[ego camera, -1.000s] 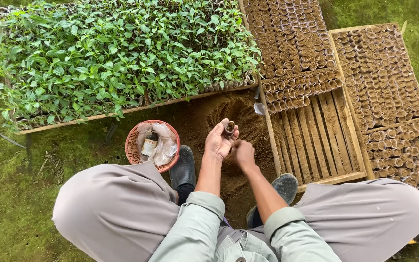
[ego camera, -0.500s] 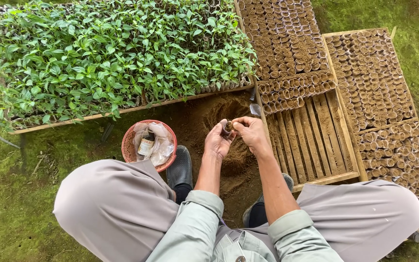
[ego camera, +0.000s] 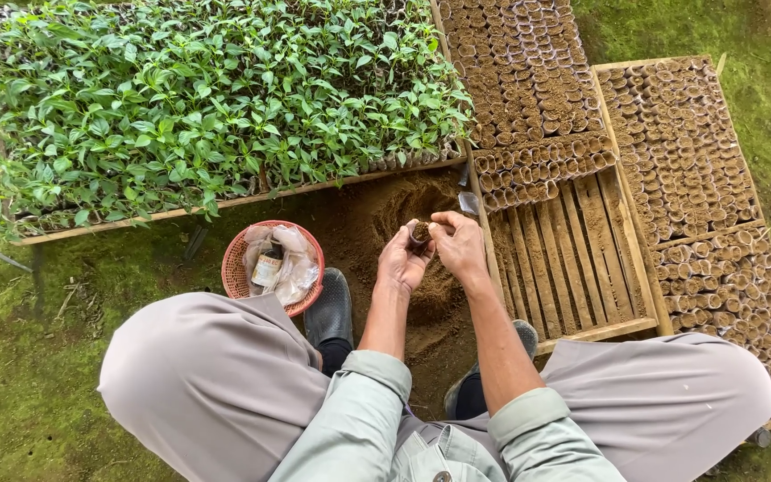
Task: The person sits cross-legged on the ground and repeatedly scoops soil from a pile into small plastic seedling pots. They use their hands to fill each pot and then place it into a wooden tray. The person continues this process for multiple pots throughout the video.
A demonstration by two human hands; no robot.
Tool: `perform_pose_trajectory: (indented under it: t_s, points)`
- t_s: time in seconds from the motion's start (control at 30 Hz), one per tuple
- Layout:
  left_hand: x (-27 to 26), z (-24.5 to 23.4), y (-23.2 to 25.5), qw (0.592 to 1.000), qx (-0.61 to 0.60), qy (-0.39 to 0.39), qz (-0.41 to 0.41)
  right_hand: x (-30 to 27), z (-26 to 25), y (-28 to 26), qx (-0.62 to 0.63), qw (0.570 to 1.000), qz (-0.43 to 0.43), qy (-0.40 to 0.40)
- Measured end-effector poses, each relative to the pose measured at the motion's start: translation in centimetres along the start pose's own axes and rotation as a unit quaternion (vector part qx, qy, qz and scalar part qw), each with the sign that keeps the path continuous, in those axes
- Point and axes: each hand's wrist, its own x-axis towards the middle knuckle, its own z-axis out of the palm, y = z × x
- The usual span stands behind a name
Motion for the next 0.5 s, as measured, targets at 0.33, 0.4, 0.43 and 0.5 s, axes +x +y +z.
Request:
perform_pose_trajectory:
  t_s: [0.33,0.4,0.43,0.5]
  points:
    - [0.0,0.4,-0.2,1.000,0.011,-0.010,0.004,1.5,3.0,2.5,0.018,0.999,0.041,0.001]
    - [-0.8,0.5,0.0,1.000,0.005,-0.010,0.007,1.7,3.2,2.6,0.055,0.998,0.041,0.016]
    - [-1.0,0.9,0.1,1.000,0.004,-0.009,0.007,1.8,3.2,3.0,0.054,0.998,0.041,0.015]
    - [-1.5,1.6,0.2,1.000,0.019,0.002,0.006,1.9,3.3,3.9,0.016,0.999,0.037,0.009]
